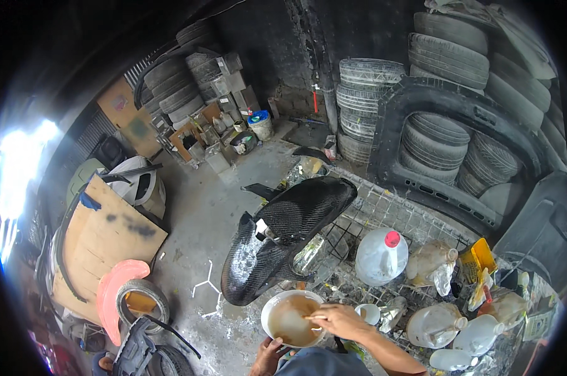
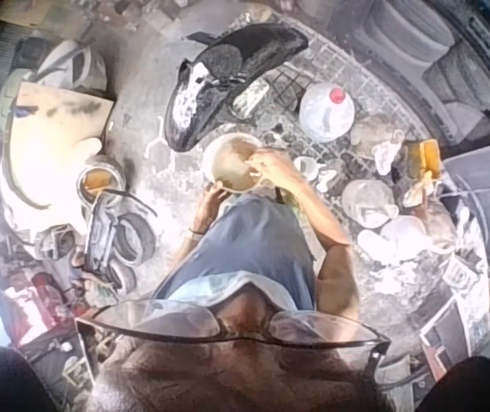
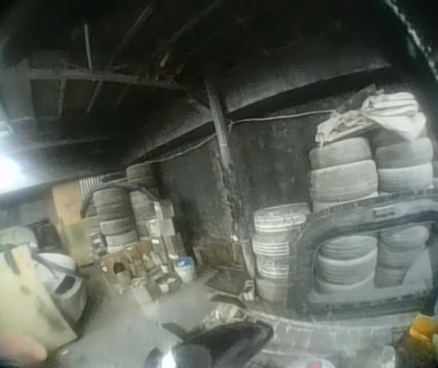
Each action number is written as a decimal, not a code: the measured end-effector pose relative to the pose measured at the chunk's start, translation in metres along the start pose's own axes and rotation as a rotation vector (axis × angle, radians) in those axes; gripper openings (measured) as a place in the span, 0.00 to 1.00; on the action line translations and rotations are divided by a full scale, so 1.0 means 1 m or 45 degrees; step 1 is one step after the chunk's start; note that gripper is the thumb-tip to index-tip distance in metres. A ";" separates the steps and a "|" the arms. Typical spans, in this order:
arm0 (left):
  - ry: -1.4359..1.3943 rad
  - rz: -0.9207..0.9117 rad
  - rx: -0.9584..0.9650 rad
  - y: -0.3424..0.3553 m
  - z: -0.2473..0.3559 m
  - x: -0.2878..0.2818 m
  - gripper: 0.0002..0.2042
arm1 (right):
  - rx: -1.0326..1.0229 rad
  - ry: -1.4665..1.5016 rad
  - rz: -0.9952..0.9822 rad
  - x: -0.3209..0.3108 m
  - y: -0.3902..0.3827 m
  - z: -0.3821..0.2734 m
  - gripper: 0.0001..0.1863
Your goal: The person pours liquid from a container into a bowl, stirs it using a brush, and then applies the mixture to a carbon fiber motorcycle part by hand with the brush.
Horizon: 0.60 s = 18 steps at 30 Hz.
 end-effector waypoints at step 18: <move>-0.041 -0.032 0.092 -0.008 -0.008 -0.007 0.30 | 0.321 0.793 0.979 -0.066 0.092 0.018 0.09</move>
Point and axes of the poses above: each hand's wrist, its own y-axis towards the middle knuckle, its own x-axis out of the palm, z = x × y, the point moved 2 cm from there along y, towards the middle knuckle, and after that the axes turned 14 degrees about z, right-handed, at the moved point
